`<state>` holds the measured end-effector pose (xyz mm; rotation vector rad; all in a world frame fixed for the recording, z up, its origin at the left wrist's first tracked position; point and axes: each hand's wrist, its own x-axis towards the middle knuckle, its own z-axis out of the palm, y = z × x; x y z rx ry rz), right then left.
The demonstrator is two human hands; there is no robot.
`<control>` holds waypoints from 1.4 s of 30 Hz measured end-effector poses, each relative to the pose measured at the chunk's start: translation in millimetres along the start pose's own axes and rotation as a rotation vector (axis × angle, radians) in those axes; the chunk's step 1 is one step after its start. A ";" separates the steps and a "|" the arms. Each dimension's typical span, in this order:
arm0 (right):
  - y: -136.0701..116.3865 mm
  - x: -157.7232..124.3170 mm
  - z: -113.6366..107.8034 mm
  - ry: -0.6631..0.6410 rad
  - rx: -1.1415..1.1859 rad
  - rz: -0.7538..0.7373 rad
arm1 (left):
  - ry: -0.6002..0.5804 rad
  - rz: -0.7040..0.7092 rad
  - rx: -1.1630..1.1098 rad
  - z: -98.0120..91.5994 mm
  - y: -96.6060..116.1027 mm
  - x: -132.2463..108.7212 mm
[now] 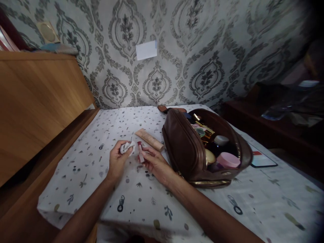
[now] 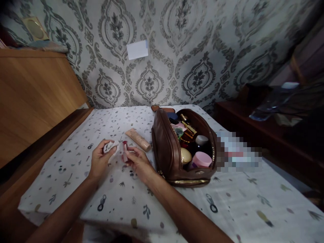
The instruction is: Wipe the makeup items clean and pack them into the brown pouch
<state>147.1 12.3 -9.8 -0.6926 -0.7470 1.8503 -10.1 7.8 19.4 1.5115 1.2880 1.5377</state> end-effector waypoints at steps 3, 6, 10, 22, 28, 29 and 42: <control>0.4 -2.5 2.4 -0.047 -0.039 0.030 | 0.008 0.002 0.014 0.0 0.2 0.4; -0.7 -3.0 3.5 -0.050 -0.032 0.041 | -0.054 -0.008 0.017 0.4 -0.2 -1.0; -4.1 -1.3 1.4 -0.018 -0.015 -0.015 | -0.188 0.049 0.045 1.2 -3.4 -3.4; -1.6 3.7 -6.4 0.077 -0.060 -0.073 | -0.337 0.156 0.081 2.5 -3.4 -5.0; -3.4 -1.0 -0.3 -0.010 -0.179 -0.065 | -0.126 0.075 0.104 -0.3 -2.0 -2.1; -3.6 -2.0 0.5 -0.026 -0.201 -0.059 | -0.090 0.061 0.098 -0.9 -1.5 -1.5; -4.5 0.5 -3.0 0.052 -0.118 -0.106 | -0.292 0.068 0.098 2.1 -2.0 -5.0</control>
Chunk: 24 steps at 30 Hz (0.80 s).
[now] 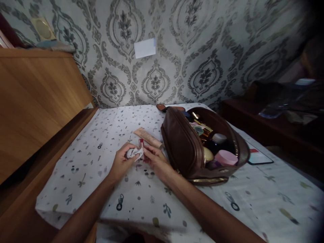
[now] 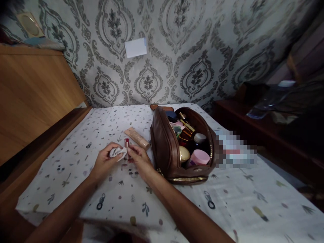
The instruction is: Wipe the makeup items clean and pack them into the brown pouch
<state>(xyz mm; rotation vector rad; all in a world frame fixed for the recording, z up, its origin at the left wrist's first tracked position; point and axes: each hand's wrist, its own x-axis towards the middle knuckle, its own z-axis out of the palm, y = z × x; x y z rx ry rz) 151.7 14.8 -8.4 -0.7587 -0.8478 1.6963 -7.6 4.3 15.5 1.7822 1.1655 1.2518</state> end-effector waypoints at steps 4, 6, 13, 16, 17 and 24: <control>1.5 4.6 -2.7 0.085 0.076 -0.020 | -0.106 0.078 0.052 2.2 0.7 -0.6; 1.7 4.0 -1.8 0.072 0.080 -0.014 | -0.124 0.092 0.055 2.7 0.8 -0.6; 0.6 0.0 -0.4 -0.015 0.015 0.053 | 0.034 0.055 0.041 0.5 -2.4 0.7; 0.0 -3.0 2.0 -0.050 -0.048 0.084 | 0.175 -0.020 0.028 -2.1 -3.3 2.3; -0.2 -4.4 3.3 -0.061 -0.068 0.092 | 0.207 -0.037 0.014 -2.9 -3.4 2.8; -1.2 -3.8 4.5 -0.061 -0.011 0.076 | 0.095 -0.035 0.006 -3.0 -4.3 2.3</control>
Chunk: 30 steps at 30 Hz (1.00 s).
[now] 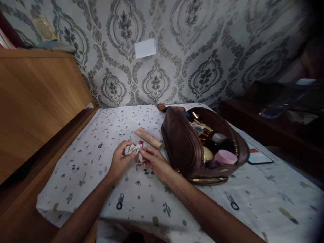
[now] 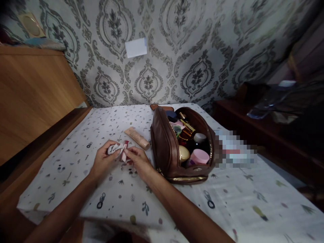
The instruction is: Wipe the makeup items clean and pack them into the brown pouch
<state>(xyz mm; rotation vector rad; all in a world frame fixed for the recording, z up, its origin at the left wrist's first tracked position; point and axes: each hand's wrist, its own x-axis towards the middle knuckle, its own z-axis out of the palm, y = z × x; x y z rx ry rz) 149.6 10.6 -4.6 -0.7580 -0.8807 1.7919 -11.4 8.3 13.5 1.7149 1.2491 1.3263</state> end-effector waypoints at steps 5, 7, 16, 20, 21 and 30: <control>-1.5 10.0 -8.0 0.107 0.137 -0.040 | -0.149 0.063 0.007 0.5 3.7 -0.5; -2.4 11.9 -8.8 0.123 0.155 -0.063 | -0.170 0.055 0.005 0.4 4.6 -0.9; -9.3 8.6 -2.6 0.152 0.189 -0.189 | -0.236 -0.250 -0.282 10.2 -0.8 -5.3; -10.1 7.4 -1.3 0.162 0.218 -0.205 | -0.235 -0.298 -0.364 13.6 -3.2 -4.6; -9.4 7.4 -1.1 0.161 0.216 -0.205 | -0.242 -0.302 -0.359 13.7 -4.1 -4.5; -3.8 6.4 -1.3 0.051 0.108 -0.186 | -0.351 -0.282 -0.298 13.2 -4.5 -7.6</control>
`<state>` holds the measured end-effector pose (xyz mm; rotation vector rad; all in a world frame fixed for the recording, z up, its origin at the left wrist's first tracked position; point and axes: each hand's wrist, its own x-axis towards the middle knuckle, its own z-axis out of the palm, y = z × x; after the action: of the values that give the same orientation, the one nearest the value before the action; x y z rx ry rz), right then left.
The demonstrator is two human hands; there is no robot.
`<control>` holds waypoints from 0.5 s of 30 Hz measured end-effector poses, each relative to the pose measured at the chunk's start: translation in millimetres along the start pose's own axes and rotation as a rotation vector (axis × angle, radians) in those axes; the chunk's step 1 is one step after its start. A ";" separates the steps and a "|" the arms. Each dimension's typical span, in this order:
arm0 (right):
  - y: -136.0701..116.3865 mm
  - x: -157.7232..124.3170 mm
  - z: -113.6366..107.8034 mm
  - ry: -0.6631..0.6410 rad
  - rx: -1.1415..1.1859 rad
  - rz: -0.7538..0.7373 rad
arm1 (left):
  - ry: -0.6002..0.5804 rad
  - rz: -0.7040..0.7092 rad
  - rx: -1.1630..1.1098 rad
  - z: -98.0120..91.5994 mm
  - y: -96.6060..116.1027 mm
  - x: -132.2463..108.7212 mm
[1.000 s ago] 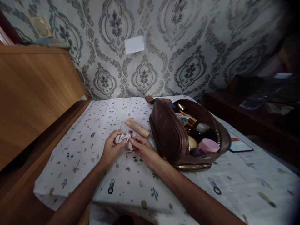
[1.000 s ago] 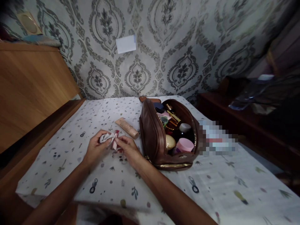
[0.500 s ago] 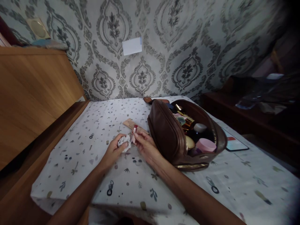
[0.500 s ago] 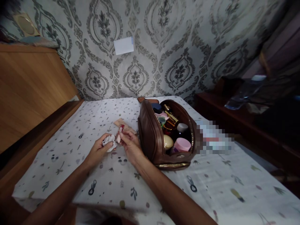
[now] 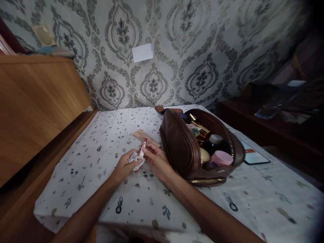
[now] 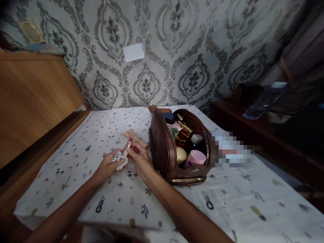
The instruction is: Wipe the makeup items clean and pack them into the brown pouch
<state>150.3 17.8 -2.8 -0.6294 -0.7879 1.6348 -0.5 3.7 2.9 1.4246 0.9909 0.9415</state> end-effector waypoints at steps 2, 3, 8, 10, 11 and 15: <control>-1.6 -1.1 0.6 -0.016 -0.017 0.010 | -0.002 0.008 0.052 -0.8 1.5 -0.5; -2.4 -1.6 1.0 -0.021 -0.028 0.014 | -0.001 0.009 0.076 -1.6 2.2 -0.6; -4.7 -3.6 2.9 -0.020 -0.082 -0.005 | -0.002 0.070 0.209 -5.8 6.5 -0.2; -4.8 -3.8 3.3 -0.018 -0.097 -0.027 | 0.012 0.088 0.230 -5.7 7.8 -0.1; -4.9 -3.7 3.4 -0.009 -0.112 -0.050 | 0.020 0.085 0.230 -5.4 8.1 0.0; -5.7 -1.4 2.3 0.053 -0.225 -0.170 | 0.070 0.095 0.285 -4.4 6.7 0.5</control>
<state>152.4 16.8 3.0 -0.7402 -0.9682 1.3808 -4.1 5.3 10.0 1.6987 1.1523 0.9520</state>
